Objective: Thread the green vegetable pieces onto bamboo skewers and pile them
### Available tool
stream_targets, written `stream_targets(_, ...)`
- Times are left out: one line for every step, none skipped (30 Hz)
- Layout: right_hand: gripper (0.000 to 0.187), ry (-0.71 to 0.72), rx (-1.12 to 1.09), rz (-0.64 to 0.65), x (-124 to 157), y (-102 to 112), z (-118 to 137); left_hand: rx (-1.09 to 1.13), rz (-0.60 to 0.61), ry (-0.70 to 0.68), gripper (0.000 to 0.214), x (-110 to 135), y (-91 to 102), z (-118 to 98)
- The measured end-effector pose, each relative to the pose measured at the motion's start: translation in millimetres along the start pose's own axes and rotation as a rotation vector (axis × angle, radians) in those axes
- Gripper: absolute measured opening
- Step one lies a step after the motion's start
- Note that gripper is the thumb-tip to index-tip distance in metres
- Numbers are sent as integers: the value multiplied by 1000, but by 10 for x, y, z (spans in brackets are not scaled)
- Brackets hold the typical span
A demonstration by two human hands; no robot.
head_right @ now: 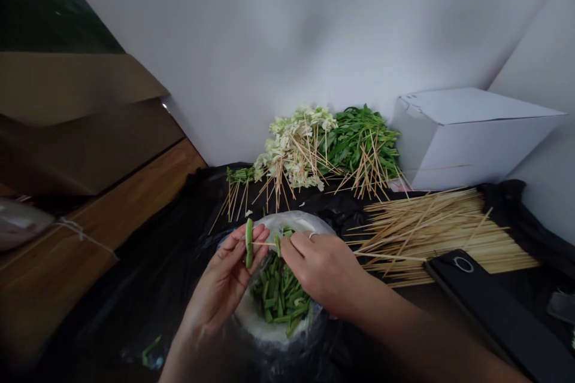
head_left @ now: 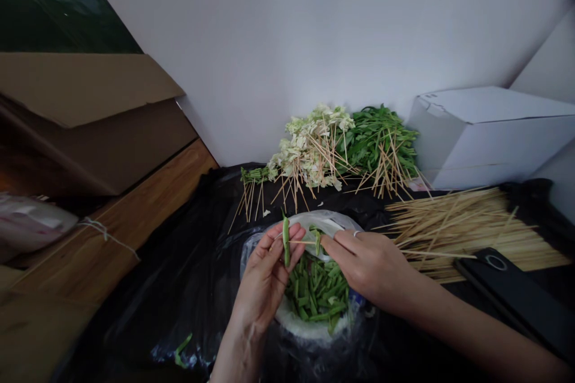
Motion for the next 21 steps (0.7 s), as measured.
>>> stream_targets(25, 1, -1, -2, -3, 4, 2, -1, -3, -2, 18, -1, 6, 3)
stream_targets(25, 2, -5, -1, -6, 9, 5, -1, -6, -4, 18, -2, 11, 5)
stream_targets(26, 3, -9, 3, -8, 13, 7, -1, -9, -5, 18, -3, 15, 7)
stream_targets(26, 3, -14, 7, -10, 17, 9, -1, -11, -6, 17, -3, 16, 7)
stream_targets(26, 3, -17, 9, -10, 21, 10, -1, -12, -7, 17, -2, 16, 7)
stream_targets(26, 5, -17, 8, -10, 25, 11, -1, -13, -9, 17, 1, 13, 6)
stream_targets(25, 7, -14, 4, -10, 29, 13, -2, -15, -12, 18, 5, 9, 3)
stream_targets(25, 9, -9, -1, -9, 32, 13, -2, -18, -17, 18, 9, 4, 0)
stream_targets(25, 12, -4, -3, -9, 33, 13, -3, -21, -21, 17, 14, -1, -4)
stream_targets(26, 13, -1, -1, -10, 33, 13, -5, -25, -25, 17, 17, -6, -7)
stream_targets(26, 12, 0, 3, -10, 31, 12, -8, -31, -28, 17, 18, -9, -10)
stream_targets(26, 10, 0, 8, -10, 30, 11, -11, -38, -29, 18, 18, -10, -12)
stream_targets(26, 10, 0, 10, -11, 29, 11, -14, -45, -30, 18, 15, -10, -12)
stream_targets(26, 12, 1, 10, -11, 29, 11, -17, -52, -31, 19, 10, -9, -12)
stream_targets(26, 16, 4, 6, -11, 30, 12, -17, -57, -32, 20, 5, -7, -10)
stream_targets(27, 17, 8, 2, -11, 31, 11, -16, -62, -35, 20, -1, -3, -7)
stream_targets(27, 17, 11, 1, -10, 32, 11, -14, -67, -36, 21, -7, 1, -4)
stream_targets(27, 15, 12, 3, -9, 33, 10, -10, -71, -37, 21, -12, 5, 0)
stream_targets(27, 12, 13, 5, -8, 33, 8, -7, -75, -38, 21, -15, 9, 4)
stream_targets(28, 9, 13, 5, -7, 35, 7, -5, -78, -38, 21, -18, 12, 7)
stream_targets(28, 7, 11, 4, -8, 36, 6, -5, -79, -38, 21, -19, 14, 9)
Point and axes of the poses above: each hand's wrist, its own x-axis away from the middle knuckle, its own y-axis out of the back of the hand, z = x × y, the point moved 3 cm from there along -x, towards the middle knuckle, and after that the axes turned 7 degrees about -z, right-handed, at the moved point
